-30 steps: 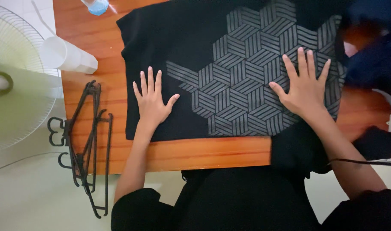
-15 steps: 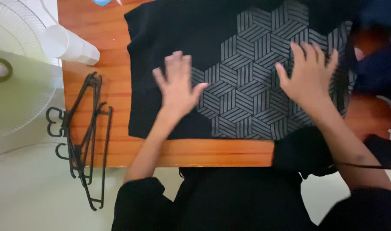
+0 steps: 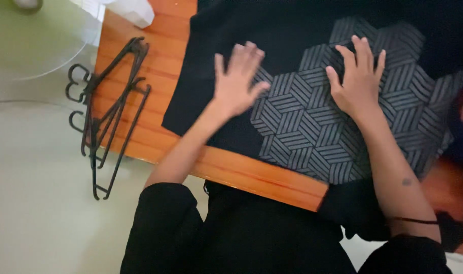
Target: The recorder is putting a polo shirt on a hanger and preparing another shirt on a table.
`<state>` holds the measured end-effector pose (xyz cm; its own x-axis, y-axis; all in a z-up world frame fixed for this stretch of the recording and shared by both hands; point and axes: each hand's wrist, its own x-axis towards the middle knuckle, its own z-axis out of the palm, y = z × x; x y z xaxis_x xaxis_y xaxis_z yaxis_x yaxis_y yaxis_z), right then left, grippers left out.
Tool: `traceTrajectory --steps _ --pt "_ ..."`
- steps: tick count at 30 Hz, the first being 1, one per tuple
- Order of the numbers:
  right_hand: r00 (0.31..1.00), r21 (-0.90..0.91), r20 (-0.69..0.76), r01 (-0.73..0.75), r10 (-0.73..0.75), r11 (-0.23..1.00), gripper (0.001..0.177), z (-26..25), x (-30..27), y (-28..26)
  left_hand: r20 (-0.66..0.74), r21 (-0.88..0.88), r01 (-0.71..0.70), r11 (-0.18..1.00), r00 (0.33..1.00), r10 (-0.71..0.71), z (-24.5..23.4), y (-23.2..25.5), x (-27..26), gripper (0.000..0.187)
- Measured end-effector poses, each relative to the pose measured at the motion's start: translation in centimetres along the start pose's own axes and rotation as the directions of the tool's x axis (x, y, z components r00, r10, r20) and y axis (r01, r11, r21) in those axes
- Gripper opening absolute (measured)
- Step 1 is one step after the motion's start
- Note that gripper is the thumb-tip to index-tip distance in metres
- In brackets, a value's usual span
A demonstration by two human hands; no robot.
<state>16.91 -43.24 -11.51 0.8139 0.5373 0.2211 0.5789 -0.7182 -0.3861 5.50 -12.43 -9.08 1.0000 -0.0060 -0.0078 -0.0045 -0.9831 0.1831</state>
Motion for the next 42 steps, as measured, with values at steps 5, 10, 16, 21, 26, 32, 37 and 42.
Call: traceTrajectory --steps 5,10,16,21,26,32,37,42 --pt "1.000 -0.033 -0.005 -0.018 0.018 0.999 0.052 0.4 0.4 -0.1 -0.212 0.081 0.177 0.981 0.965 -0.156 1.3 -5.6 0.1 0.089" --pt "0.999 -0.035 -0.017 -0.029 0.029 0.999 0.053 -0.1 0.2 -0.7 -0.110 0.001 -0.049 0.999 0.993 0.049 0.9 2.3 -2.5 0.088" --pt "0.999 -0.049 -0.037 -0.017 0.015 0.999 0.053 0.2 0.2 -0.6 -0.107 -0.153 -0.501 0.852 0.865 0.490 4.2 6.7 -5.3 0.081" --pt "0.999 -0.052 -0.035 -0.023 0.021 0.998 0.054 0.1 0.2 -0.8 -0.097 -0.044 -0.244 0.969 0.966 0.239 2.5 1.6 -1.8 0.075" --pt "0.999 -0.093 -0.024 -0.030 0.028 0.995 0.057 0.3 0.2 -0.5 -0.108 -0.018 -0.091 0.996 0.990 0.088 1.2 -1.5 -0.5 0.077" --pt "0.995 -0.204 0.092 -0.009 0.028 0.979 0.071 -0.7 -3.3 -6.7 -0.125 -0.015 -0.082 0.996 0.989 0.080 0.9 -1.1 -0.3 0.076" --pt "0.981 -0.157 0.177 0.105 -0.077 0.982 0.074 -1.9 -8.5 -7.3 -0.112 -0.008 -0.131 0.991 0.985 0.130 1.1 -1.0 -0.2 0.077" --pt "0.953 -0.287 0.156 -0.208 0.260 0.935 0.074 -6.0 -10.8 -0.5 -0.048 -0.007 -0.059 0.998 0.997 0.059 -0.1 -0.1 0.2 0.073"
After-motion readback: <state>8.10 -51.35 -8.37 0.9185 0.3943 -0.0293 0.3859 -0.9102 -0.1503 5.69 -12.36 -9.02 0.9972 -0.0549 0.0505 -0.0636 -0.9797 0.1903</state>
